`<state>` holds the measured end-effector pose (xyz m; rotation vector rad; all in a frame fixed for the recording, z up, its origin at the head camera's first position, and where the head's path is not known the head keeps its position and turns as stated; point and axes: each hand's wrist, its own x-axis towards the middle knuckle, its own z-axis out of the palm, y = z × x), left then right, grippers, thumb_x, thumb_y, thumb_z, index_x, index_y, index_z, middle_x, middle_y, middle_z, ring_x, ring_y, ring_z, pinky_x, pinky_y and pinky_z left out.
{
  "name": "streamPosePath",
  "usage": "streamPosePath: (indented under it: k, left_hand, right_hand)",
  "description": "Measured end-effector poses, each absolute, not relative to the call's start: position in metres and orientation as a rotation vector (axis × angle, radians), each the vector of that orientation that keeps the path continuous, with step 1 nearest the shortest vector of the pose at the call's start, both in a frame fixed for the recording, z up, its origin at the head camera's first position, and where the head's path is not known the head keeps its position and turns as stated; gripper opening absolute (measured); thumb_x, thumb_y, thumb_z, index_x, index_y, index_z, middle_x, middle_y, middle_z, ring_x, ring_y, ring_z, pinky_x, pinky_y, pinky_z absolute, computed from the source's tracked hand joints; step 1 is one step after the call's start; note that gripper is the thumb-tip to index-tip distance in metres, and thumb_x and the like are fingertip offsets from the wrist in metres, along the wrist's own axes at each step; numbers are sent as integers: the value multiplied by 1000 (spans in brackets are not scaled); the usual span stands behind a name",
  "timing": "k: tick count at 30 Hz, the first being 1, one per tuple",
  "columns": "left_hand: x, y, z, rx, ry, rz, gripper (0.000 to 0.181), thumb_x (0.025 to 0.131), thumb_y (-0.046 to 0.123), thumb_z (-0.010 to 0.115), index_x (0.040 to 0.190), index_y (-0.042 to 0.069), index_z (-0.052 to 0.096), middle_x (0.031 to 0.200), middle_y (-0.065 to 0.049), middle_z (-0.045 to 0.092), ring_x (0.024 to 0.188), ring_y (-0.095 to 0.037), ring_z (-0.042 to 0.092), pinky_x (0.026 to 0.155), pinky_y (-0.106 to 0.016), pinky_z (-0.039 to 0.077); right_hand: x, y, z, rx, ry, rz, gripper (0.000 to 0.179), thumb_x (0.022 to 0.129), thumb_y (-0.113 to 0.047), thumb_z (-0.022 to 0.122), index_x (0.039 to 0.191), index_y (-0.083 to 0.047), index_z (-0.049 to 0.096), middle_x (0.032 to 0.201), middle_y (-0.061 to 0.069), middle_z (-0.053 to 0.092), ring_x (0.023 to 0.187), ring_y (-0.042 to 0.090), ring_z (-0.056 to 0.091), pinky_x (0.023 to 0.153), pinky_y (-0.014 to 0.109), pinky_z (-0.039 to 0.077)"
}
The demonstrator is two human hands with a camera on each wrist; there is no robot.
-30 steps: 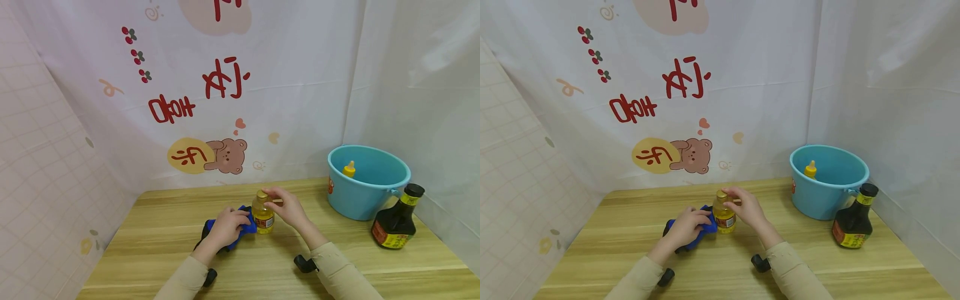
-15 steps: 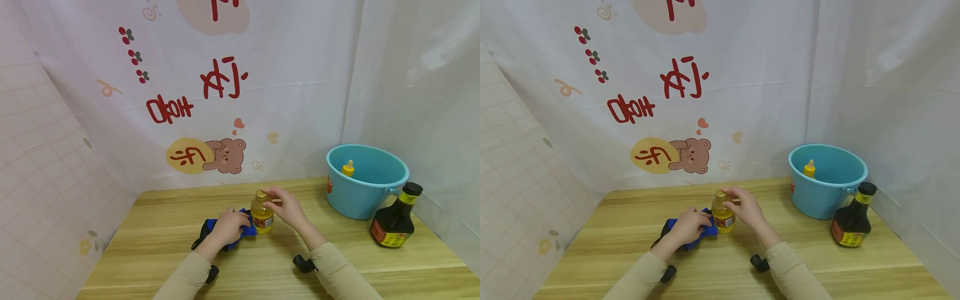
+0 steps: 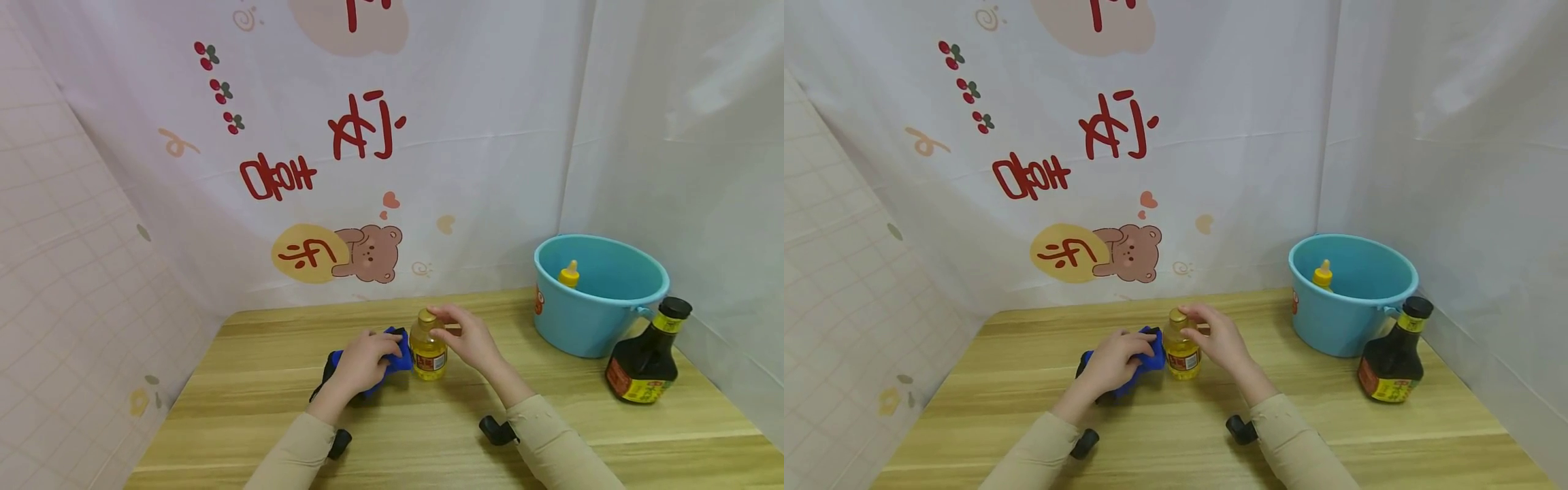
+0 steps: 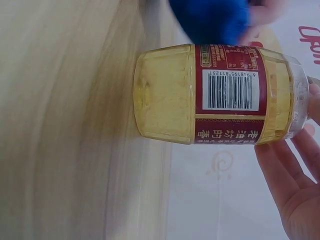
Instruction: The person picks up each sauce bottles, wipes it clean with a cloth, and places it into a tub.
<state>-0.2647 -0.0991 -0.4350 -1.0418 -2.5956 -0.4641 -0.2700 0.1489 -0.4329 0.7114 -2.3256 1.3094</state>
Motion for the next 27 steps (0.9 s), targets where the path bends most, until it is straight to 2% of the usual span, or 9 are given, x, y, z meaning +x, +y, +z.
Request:
streamPosePath:
  k: [8,12,21,27]
  left_hand:
    - [-263,-100,-392,-1017,-2375,-738,26,83,-7,72,97,15,77,128,-2,67,111,-32,61,95,-46,48]
    - [-260,-94,-379,-1009,-2361,-755,26,84,-7,72,98,14,77,128,-2,66,112,-34,58,97,-48,47]
    - [-260,-84,-391,-1050,-2367,-692,25,84,-5,72,97,16,78,128,-1,66,104,-31,61,86,-43,51]
    - [-259,-82,-394,-1050,-2376,-635,25,84,-4,72,96,17,78,127,0,67,102,-30,59,88,-45,49]
  right_hand:
    - [-270,149,-431,702,-2335,1315,40,88,-6,73,127,-10,66,122,10,66,103,29,67,80,37,58]
    - [-270,149,-432,699,-2338,1311,40,88,-6,73,127,-11,66,123,9,66,103,29,67,80,38,58]
    - [-271,148,-434,712,-2326,1298,42,88,-6,74,128,-13,66,122,7,66,103,27,67,80,34,58]
    - [-271,149,-435,707,-2319,1306,41,88,-5,73,127,-13,66,122,8,66,103,28,67,80,38,58]
